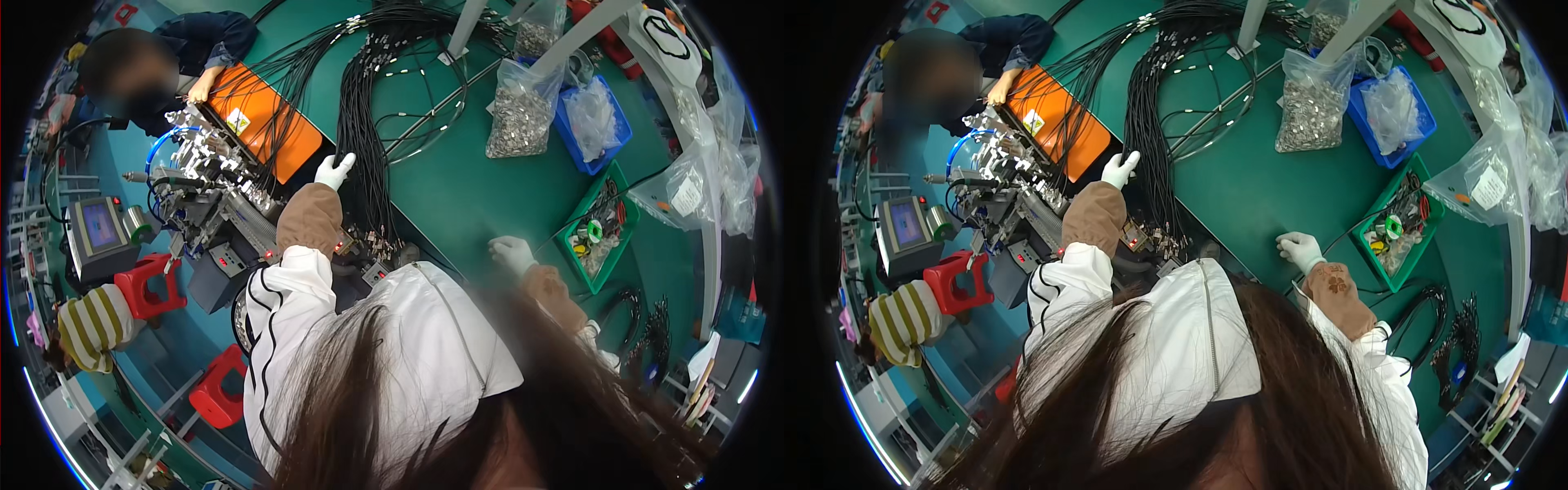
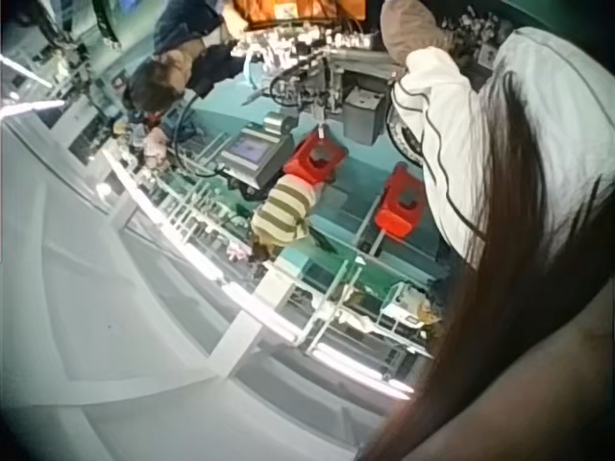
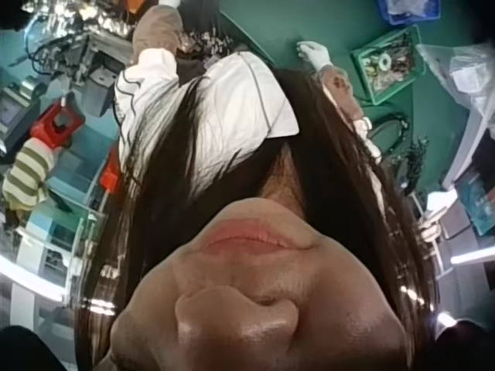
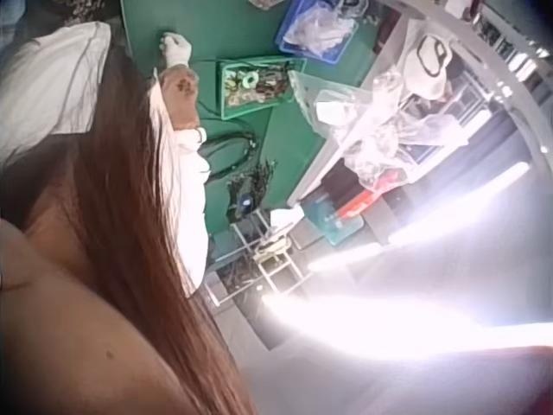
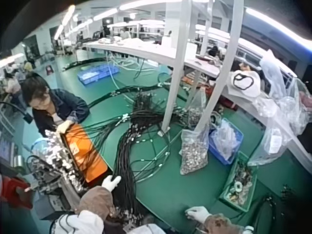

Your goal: The recorder is organizing and laying out bundles of black wire harnesses on a green workbench in an industrial setting.

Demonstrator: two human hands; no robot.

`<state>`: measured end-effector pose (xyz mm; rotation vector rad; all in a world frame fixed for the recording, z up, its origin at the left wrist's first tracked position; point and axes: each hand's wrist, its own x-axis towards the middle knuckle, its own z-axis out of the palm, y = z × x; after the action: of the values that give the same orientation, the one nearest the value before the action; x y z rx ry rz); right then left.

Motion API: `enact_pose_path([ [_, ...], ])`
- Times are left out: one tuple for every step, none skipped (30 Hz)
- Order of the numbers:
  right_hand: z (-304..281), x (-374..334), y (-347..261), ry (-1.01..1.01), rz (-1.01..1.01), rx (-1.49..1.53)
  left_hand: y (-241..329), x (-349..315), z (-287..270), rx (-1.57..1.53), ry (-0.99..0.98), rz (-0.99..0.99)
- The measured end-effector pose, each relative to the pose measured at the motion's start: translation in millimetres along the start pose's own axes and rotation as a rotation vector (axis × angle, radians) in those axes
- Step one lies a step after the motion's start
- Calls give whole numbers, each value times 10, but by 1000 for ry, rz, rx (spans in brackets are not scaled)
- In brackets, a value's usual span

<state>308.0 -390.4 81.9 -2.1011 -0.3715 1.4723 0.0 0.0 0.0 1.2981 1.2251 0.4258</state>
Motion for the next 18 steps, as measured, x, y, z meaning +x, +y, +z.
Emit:
enact_pose_path([
  [19, -31, -34, 6, -21, 26, 197, -98, 93, 94, 13, -45],
  [50, -51, -108, 5, -49, 48, 298, -180, 114, 188, 37, -88],
  [140, 17, -236, -2, -61, 52, 270, -192, 41, 194, 47, -81],
  [207, 2, -333, -40, -87, 60, 188, -254, 6, 177, 87, 31],
  [269, -4, -417, -77, -112, 69, 108, -313, -40, 161, 125, 143],
  [281, -15, -443, -85, -138, 41, 150, -358, -30, 198, 79, 110],
  [325, -8, -486, -79, -132, 51, 170, -436, -10, 205, 67, 110],
  [372, 1, -527, -100, -125, 4, 184, -524, 41, 264, 134, 60],
  [401, 18, -552, -120, -118, -42, 228, -608, 125, 324, 200, 11],
  [435, 41, -560, -107, -120, -45, 302, -697, 230, 326, 149, -23],
  [423, 66, -532, -89, -106, -29, 511, -832, 433, 474, 140, -66],
  [464, 111, -532, -108, -137, -65, 610, -927, 621, 514, 173, -103],
  [530, 142, -532, -130, -168, -103, 651, -995, 772, 553, 209, -143],
  [628, 116, -583, -144, -157, -99, 594, -990, 836, 527, 251, -159],
  [712, 106, -627, -151, -153, -90, 555, -964, 880, 504, 291, -172],
  [785, 93, -662, -186, -162, -113, 553, -980, 897, 442, 343, -156],
  [844, 91, -671, -220, -171, -136, 462, -925, 821, 453, 339, -158],
  [891, 99, -666, -249, -198, -137, 278, -838, 674, 371, 306, -14],
])
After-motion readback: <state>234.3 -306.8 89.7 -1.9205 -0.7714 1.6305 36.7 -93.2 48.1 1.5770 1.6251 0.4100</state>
